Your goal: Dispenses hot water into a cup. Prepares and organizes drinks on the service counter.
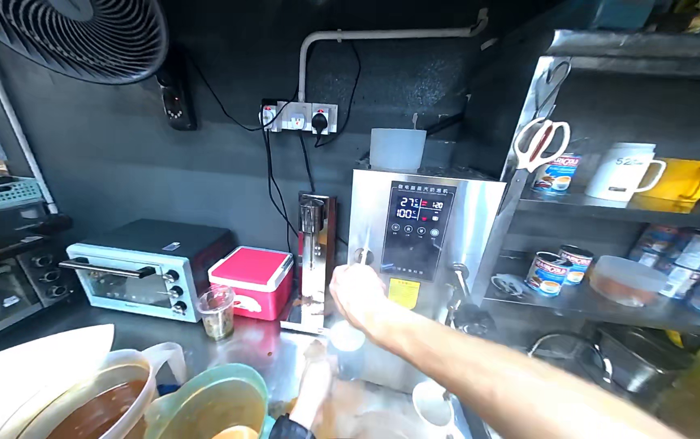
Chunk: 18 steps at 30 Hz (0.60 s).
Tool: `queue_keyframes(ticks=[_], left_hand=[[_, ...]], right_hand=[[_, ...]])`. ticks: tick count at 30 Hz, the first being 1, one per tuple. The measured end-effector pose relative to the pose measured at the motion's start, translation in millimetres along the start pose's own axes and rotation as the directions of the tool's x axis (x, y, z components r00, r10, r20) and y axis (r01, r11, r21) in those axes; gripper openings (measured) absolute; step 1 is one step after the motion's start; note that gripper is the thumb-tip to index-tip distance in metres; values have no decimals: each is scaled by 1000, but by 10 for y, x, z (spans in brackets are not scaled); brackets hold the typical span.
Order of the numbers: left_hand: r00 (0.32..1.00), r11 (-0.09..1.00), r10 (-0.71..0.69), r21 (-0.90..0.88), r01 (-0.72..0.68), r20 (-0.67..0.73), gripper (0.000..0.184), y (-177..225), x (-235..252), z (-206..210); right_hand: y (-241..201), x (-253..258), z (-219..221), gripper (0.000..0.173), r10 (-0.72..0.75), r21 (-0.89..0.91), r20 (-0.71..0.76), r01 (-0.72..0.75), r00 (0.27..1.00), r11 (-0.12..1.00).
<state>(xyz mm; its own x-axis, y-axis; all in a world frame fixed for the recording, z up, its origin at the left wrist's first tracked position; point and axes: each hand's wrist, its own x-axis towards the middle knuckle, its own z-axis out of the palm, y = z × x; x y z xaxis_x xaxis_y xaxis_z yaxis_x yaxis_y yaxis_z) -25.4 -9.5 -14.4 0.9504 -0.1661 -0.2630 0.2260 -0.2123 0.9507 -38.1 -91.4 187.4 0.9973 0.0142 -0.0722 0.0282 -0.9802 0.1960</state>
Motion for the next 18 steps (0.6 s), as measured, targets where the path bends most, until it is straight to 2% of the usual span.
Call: queue_keyframes(ticks=[2,3,4,5,6,7,8,9,10,11,12,14,16,18], left_hand=[[1000,999,-5,-35,6,19,26,-111,102,8],[1000,999,-5,-37,6,22,29,-177,152,0],[1000,999,-3,-47,3,9,29,-225,184,0],[1000,998,0,-59,-1,-14,27,-243,181,0],[1000,998,-3,-59,1,-23,26,-217,137,-15],[999,999,-2,-50,0,-43,26,-159,59,-27],[998,999,-3,-49,0,-64,28,-117,-2,-32],[997,999,1,-51,-5,-77,28,-128,-22,-41],[996,998,12,-66,-18,-90,28,-147,-38,-67],[994,997,25,-75,-33,-107,28,-158,-57,-101],[992,995,30,-87,-41,-121,29,-160,-86,-140],[988,992,41,-114,-58,-146,31,-133,-188,-216],[985,985,44,-155,-71,-168,31,-70,-325,-295],[983,980,39,-185,-73,-178,30,30,-516,-386]], right_hand=[[20,-22,23,41,191,206,-45,-178,981,962],[55,-42,70,52,297,347,-79,-254,951,903],[85,-53,145,59,399,531,-94,-294,912,795],[86,-59,235,58,491,730,-75,-288,868,620],[52,-51,328,53,569,908,-21,-223,822,356],[-4,-16,421,47,621,996,52,-85,782,24],[-75,25,484,46,638,948,140,84,757,-308],[-146,37,496,50,613,784,227,232,757,-576],[-208,30,469,52,555,550,292,338,779,-764],[-248,35,441,51,474,270,323,401,819,-876],[-272,57,428,50,392,3,323,414,861,-910],[-285,65,413,51,266,-351,284,359,921,-865],[-214,-30,409,45,180,-460,243,277,953,-844],[-32,-268,398,38,109,-372,232,191,967,-908]])
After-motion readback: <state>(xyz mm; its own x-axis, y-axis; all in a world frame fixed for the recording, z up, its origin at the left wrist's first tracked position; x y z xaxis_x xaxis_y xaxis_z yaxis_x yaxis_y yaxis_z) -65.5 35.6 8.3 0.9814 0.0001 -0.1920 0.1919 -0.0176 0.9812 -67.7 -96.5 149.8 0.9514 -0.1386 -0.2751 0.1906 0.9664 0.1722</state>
